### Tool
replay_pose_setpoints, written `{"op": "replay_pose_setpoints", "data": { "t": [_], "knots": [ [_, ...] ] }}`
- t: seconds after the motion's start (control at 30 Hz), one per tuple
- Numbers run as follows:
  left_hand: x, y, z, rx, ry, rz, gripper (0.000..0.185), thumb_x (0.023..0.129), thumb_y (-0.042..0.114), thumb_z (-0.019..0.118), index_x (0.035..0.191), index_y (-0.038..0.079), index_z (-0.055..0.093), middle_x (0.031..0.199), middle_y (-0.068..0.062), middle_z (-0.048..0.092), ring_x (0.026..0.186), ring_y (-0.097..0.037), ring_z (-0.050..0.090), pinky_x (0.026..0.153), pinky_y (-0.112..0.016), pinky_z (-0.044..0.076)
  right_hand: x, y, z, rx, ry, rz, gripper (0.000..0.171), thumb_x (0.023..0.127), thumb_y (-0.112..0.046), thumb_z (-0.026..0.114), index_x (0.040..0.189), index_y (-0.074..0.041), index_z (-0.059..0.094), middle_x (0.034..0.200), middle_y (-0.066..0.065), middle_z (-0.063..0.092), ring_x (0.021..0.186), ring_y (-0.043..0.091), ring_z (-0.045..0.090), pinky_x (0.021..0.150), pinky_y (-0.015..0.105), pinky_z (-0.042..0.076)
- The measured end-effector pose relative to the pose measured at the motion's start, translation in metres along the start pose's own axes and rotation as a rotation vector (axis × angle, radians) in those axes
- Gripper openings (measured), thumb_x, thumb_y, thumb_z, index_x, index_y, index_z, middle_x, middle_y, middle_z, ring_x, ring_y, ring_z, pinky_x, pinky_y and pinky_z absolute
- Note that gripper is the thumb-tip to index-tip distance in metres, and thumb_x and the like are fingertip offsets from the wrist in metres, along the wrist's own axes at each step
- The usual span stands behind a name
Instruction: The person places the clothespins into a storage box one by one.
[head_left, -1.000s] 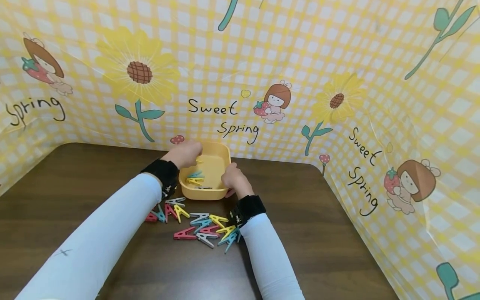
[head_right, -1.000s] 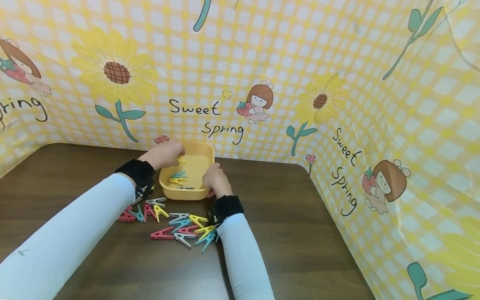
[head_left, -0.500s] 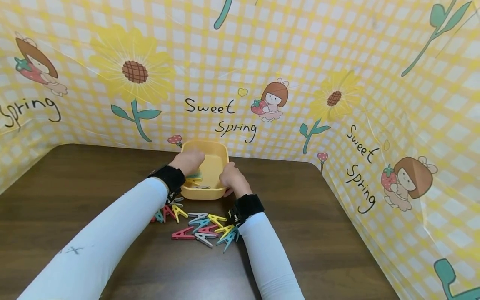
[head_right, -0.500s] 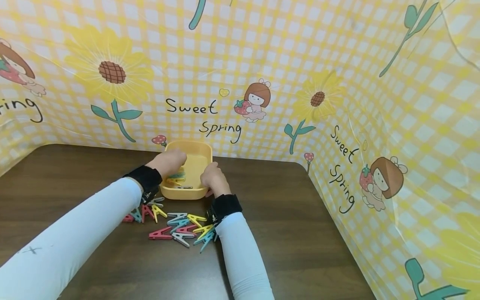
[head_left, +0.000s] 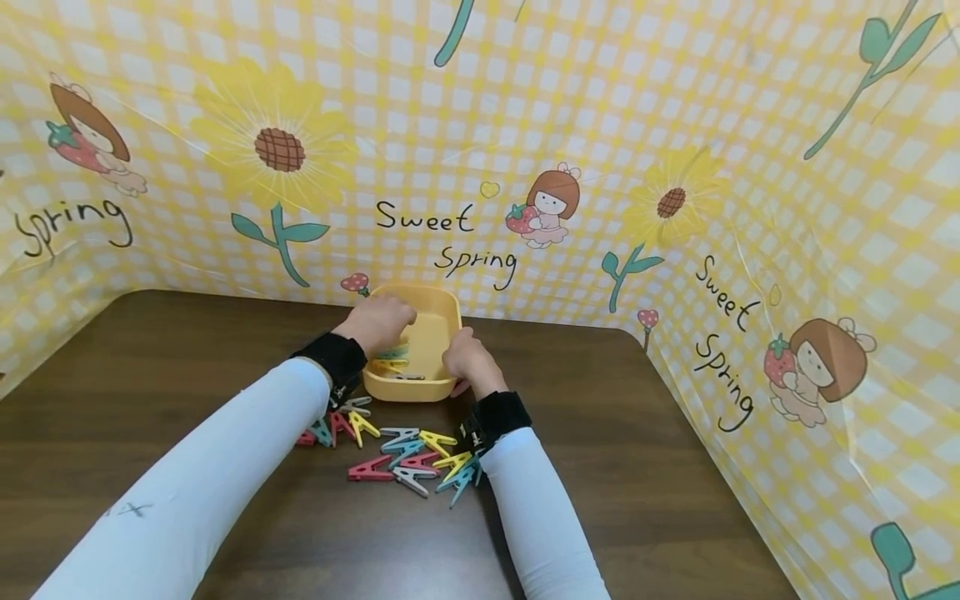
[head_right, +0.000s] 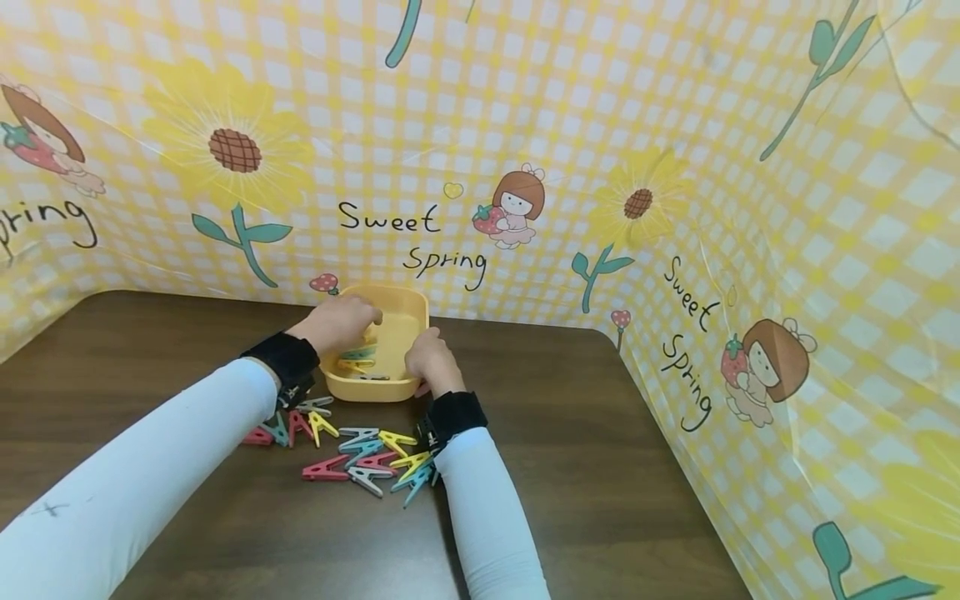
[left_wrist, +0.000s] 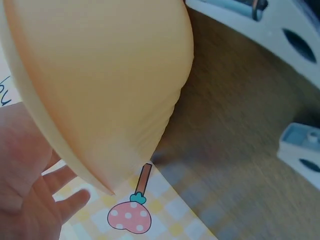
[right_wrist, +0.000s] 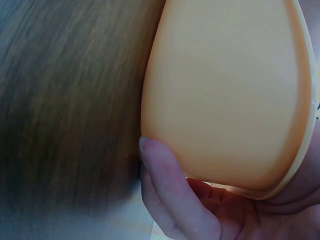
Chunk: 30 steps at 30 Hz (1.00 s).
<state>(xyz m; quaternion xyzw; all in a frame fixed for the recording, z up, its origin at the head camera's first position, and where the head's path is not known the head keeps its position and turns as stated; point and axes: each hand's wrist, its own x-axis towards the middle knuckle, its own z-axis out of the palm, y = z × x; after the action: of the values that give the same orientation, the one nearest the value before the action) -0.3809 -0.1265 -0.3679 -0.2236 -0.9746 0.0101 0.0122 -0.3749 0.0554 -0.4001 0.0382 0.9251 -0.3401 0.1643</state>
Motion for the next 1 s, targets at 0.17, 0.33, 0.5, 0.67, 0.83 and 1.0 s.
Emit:
{"op": "replay_pose_setpoints", "data": {
  "t": [0.17, 0.33, 0.5, 0.67, 0.83, 1.0],
  "knots": [
    [-0.001, 0.000, 0.002, 0.016, 0.033, -0.008, 0.040, 0.104, 0.021, 0.072, 0.142, 0.008, 0.070, 0.149, -0.017, 0.067, 0.148, -0.042, 0.052, 0.129, -0.068, 0.036, 0.002, 0.002, 0.000, 0.015, -0.008, -0.013, 0.065, 0.115, -0.013, 0.041, 0.170, 0.001, 0.009, 0.162, 0.035, 0.043, 0.073, 0.039, 0.075, 0.055, 0.039, 0.066],
    [-0.004, -0.005, -0.001, -0.049, 0.031, -0.043, 0.059, 0.108, 0.039, 0.066, 0.158, 0.009, 0.056, 0.168, -0.020, 0.049, 0.162, -0.045, 0.036, 0.134, -0.074, 0.021, 0.002, 0.004, 0.000, 0.017, -0.011, -0.008, 0.066, 0.115, -0.012, 0.041, 0.171, 0.000, 0.009, 0.162, 0.035, 0.043, 0.071, 0.037, 0.074, 0.056, 0.039, 0.066],
    [-0.014, -0.013, -0.004, -0.120, 0.098, -0.079, 0.067, 0.111, 0.051, 0.056, 0.165, 0.013, 0.048, 0.175, -0.022, 0.038, 0.165, -0.048, 0.027, 0.134, -0.076, 0.016, 0.001, 0.003, -0.001, 0.006, 0.009, -0.004, 0.065, 0.115, -0.013, 0.041, 0.171, 0.000, 0.010, 0.164, 0.034, 0.043, 0.067, 0.036, 0.076, 0.055, 0.038, 0.066],
    [-0.034, -0.026, -0.002, -0.190, 0.158, -0.130, 0.069, 0.112, 0.055, 0.049, 0.167, 0.013, 0.044, 0.177, -0.023, 0.033, 0.166, -0.050, 0.023, 0.130, -0.081, 0.018, 0.000, 0.004, 0.000, 0.013, 0.004, -0.016, 0.064, 0.115, -0.012, 0.041, 0.171, 0.000, 0.011, 0.160, 0.034, 0.045, 0.069, 0.036, 0.075, 0.055, 0.038, 0.066],
    [-0.062, -0.044, -0.005, -0.319, 0.163, -0.211, 0.074, 0.112, 0.062, 0.043, 0.171, 0.017, 0.035, 0.179, -0.023, 0.026, 0.166, -0.057, 0.013, 0.125, -0.088, 0.002, 0.000, 0.004, 0.000, 0.028, 0.000, -0.018, 0.067, 0.115, -0.011, 0.040, 0.172, -0.001, 0.006, 0.163, 0.034, 0.043, 0.069, 0.038, 0.074, 0.055, 0.039, 0.066],
    [-0.090, -0.059, -0.015, -0.382, 0.138, -0.281, 0.080, 0.110, 0.069, 0.040, 0.171, 0.018, 0.034, 0.178, -0.027, 0.024, 0.164, -0.062, 0.003, 0.120, -0.093, -0.002, 0.000, 0.003, 0.000, 0.030, 0.001, -0.009, 0.066, 0.115, -0.012, 0.041, 0.172, -0.002, 0.008, 0.164, 0.033, 0.042, 0.069, 0.037, 0.074, 0.056, 0.039, 0.066]
  ]
}}
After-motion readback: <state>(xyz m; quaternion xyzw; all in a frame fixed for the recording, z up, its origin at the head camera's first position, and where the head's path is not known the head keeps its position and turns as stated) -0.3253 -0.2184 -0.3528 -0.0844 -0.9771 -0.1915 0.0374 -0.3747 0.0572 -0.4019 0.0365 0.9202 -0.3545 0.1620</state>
